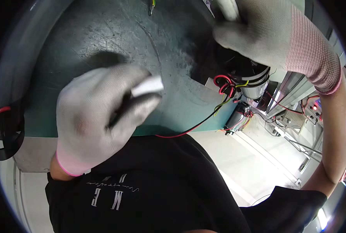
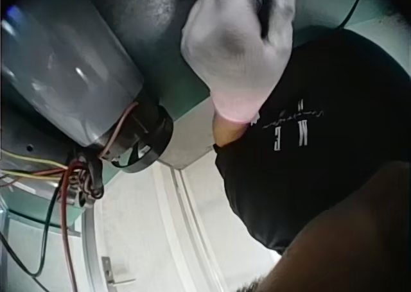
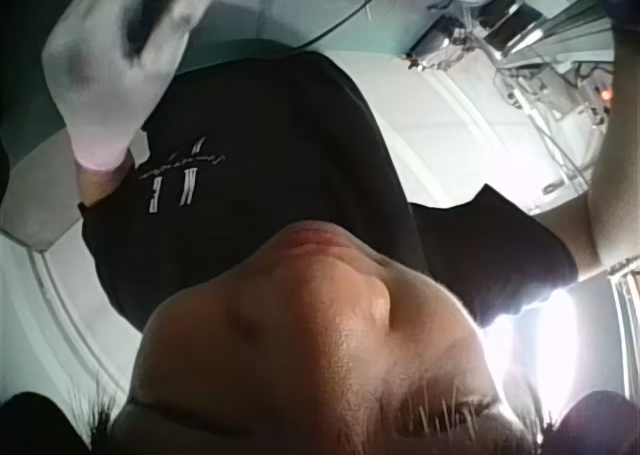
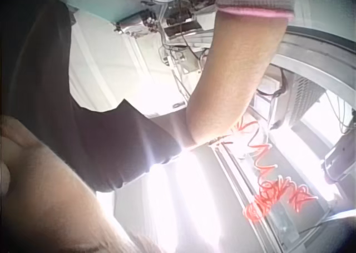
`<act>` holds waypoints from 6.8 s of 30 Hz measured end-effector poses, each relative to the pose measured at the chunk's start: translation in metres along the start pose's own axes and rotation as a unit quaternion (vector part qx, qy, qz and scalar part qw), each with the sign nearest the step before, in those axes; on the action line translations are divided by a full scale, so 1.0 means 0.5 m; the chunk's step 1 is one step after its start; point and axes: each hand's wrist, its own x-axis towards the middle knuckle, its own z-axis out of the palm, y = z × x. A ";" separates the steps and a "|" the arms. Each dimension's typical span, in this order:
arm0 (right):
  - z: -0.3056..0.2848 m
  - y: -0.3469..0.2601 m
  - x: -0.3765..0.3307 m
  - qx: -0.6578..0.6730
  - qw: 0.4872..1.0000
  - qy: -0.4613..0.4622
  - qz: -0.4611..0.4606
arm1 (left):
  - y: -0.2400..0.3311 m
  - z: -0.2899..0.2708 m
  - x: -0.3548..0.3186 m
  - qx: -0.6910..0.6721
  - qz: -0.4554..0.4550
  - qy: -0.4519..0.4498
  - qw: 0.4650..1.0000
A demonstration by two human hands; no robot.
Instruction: Connecting electric motors to test equipment using alligator clips and marking them with a pen.
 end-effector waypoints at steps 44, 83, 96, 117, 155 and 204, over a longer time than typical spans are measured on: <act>1.069 0.174 -0.122 0.434 0.486 0.746 0.140 | 0.305 0.409 0.319 0.496 0.274 -0.194 0.801; 0.704 -0.149 -0.101 0.331 0.749 0.503 -0.275 | 0.127 0.081 0.156 -0.591 -0.007 -0.050 0.805; 0.850 0.078 -0.241 0.708 0.537 0.319 -0.331 | 0.061 -0.029 0.569 -0.133 -0.074 -0.041 0.987; 0.980 0.331 -0.272 0.836 0.352 0.365 -0.209 | -0.034 0.011 1.010 0.259 0.153 -0.014 0.954; 1.199 1.065 -0.296 0.905 0.074 0.415 0.062 | 0.127 0.037 0.155 0.332 -0.011 0.241 0.912; 0.775 0.044 -0.387 0.400 0.395 0.826 0.031 | 0.282 0.246 0.044 -0.305 0.178 0.012 0.935</act>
